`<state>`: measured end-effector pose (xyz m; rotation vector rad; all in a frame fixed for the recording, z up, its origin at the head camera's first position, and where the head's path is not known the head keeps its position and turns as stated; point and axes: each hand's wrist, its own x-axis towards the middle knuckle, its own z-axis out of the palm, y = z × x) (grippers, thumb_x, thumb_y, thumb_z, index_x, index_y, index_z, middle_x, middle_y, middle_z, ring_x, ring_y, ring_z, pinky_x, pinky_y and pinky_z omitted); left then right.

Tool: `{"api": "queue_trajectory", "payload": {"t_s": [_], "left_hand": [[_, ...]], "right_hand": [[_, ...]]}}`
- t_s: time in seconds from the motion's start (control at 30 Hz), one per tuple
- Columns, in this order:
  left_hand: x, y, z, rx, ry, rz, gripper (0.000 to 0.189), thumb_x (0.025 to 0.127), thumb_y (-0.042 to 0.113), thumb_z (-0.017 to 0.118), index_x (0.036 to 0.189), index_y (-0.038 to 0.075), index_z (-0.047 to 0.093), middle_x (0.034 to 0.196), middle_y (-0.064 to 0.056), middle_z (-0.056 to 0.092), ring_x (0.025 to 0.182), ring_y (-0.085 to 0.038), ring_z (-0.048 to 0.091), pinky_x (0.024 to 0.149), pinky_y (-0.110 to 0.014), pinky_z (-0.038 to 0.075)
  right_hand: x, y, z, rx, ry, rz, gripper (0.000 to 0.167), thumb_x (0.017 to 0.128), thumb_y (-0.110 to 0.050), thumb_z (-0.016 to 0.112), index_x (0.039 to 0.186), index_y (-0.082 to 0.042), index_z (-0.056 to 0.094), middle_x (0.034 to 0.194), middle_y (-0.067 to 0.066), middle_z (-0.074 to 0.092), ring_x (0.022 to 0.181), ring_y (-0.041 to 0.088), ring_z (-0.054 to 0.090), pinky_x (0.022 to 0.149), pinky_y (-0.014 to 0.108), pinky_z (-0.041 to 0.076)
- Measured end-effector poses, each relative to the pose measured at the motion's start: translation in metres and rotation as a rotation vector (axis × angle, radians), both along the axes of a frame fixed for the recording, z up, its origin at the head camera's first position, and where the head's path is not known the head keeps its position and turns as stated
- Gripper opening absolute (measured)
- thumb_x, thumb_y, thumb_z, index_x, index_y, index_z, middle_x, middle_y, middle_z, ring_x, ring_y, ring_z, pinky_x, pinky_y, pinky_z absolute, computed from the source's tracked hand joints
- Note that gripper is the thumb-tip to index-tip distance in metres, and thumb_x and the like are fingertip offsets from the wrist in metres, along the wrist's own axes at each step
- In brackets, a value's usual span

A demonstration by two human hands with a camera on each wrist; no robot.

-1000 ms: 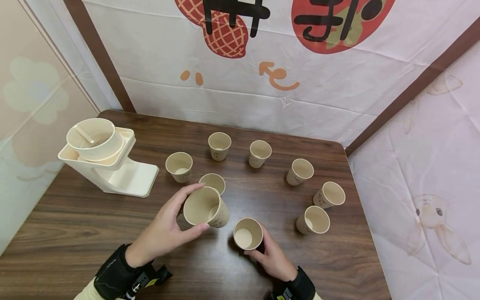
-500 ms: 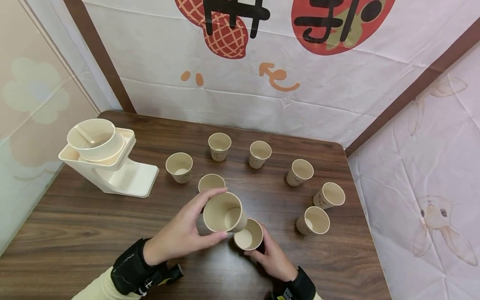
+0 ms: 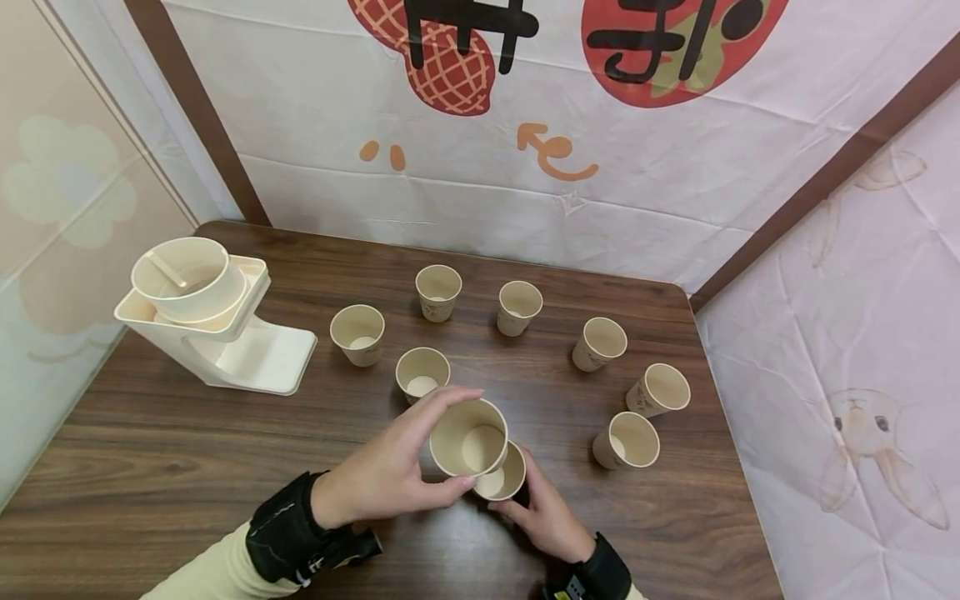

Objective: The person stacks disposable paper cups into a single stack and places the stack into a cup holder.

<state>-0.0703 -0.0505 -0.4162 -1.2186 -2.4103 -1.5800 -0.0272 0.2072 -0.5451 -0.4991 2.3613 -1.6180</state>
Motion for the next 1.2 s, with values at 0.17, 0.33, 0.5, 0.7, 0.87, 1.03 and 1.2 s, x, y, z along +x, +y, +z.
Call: {"api": "queue_trajectory", "payload": {"t_s": [0.17, 0.33, 0.5, 0.7, 0.87, 1.03, 1.2], "left_hand": [[-0.002, 0.006, 0.000, 0.012, -0.008, -0.032, 0.077, 0.085, 0.018, 0.082, 0.150, 0.013, 0.041, 0.142, -0.001, 0.051, 0.125, -0.020, 0.053, 0.109, -0.037, 0.043], [-0.003, 0.014, 0.003, -0.008, 0.010, -0.030, 0.077, 0.085, 0.024, 0.082, 0.151, 0.013, 0.042, 0.146, -0.004, 0.045, 0.129, -0.019, 0.050, 0.111, -0.035, 0.042], [-0.003, 0.017, 0.005, -0.051, -0.013, -0.025, 0.079, 0.082, 0.023, 0.082, 0.150, 0.012, 0.044, 0.145, -0.001, 0.044, 0.129, -0.016, 0.050, 0.109, -0.035, 0.044], [-0.002, 0.018, 0.004, -0.102, -0.012, -0.047, 0.081, 0.080, 0.021, 0.081, 0.151, 0.013, 0.043, 0.145, -0.002, 0.044, 0.125, -0.015, 0.053, 0.105, -0.035, 0.048], [-0.004, 0.021, 0.001, -0.129, 0.011, -0.066, 0.080, 0.081, 0.023, 0.081, 0.150, 0.010, 0.044, 0.145, -0.004, 0.046, 0.125, -0.016, 0.054, 0.105, -0.037, 0.048], [-0.005, 0.023, -0.004, -0.163, 0.017, -0.068, 0.080, 0.083, 0.028, 0.082, 0.150, 0.010, 0.045, 0.145, -0.003, 0.047, 0.126, -0.016, 0.054, 0.106, -0.037, 0.047], [-0.005, 0.024, -0.007, -0.172, 0.003, -0.067, 0.080, 0.083, 0.031, 0.084, 0.150, 0.010, 0.045, 0.145, -0.003, 0.047, 0.126, -0.016, 0.054, 0.106, -0.038, 0.047]], "right_hand": [[0.000, 0.000, -0.002, 0.001, 0.007, 0.002, 0.079, 0.092, -0.017, 0.077, 0.157, -0.018, 0.032, 0.156, 0.008, 0.042, 0.136, 0.020, 0.046, 0.111, 0.026, 0.039], [-0.001, -0.001, -0.001, 0.001, 0.023, 0.008, 0.080, 0.093, -0.021, 0.076, 0.158, -0.017, 0.030, 0.157, 0.008, 0.041, 0.137, 0.019, 0.044, 0.112, 0.026, 0.038], [0.000, -0.002, 0.001, -0.003, 0.011, 0.008, 0.079, 0.092, -0.021, 0.076, 0.157, -0.014, 0.031, 0.152, 0.008, 0.046, 0.134, 0.018, 0.048, 0.109, 0.025, 0.040], [0.000, -0.002, 0.003, 0.024, -0.027, -0.008, 0.085, 0.093, -0.024, 0.077, 0.160, -0.013, 0.026, 0.157, 0.008, 0.041, 0.137, 0.021, 0.045, 0.111, 0.028, 0.040], [0.000, -0.002, 0.004, 0.031, -0.042, -0.015, 0.081, 0.093, -0.026, 0.077, 0.157, -0.010, 0.030, 0.155, 0.008, 0.043, 0.137, 0.021, 0.045, 0.111, 0.029, 0.040], [0.000, -0.003, 0.005, 0.040, -0.042, -0.022, 0.077, 0.092, -0.028, 0.077, 0.154, -0.007, 0.036, 0.151, 0.008, 0.047, 0.136, 0.021, 0.046, 0.112, 0.030, 0.040], [0.000, -0.002, 0.005, 0.043, -0.046, -0.027, 0.079, 0.092, -0.028, 0.078, 0.155, -0.006, 0.035, 0.153, 0.009, 0.045, 0.137, 0.022, 0.044, 0.112, 0.031, 0.039]]}}
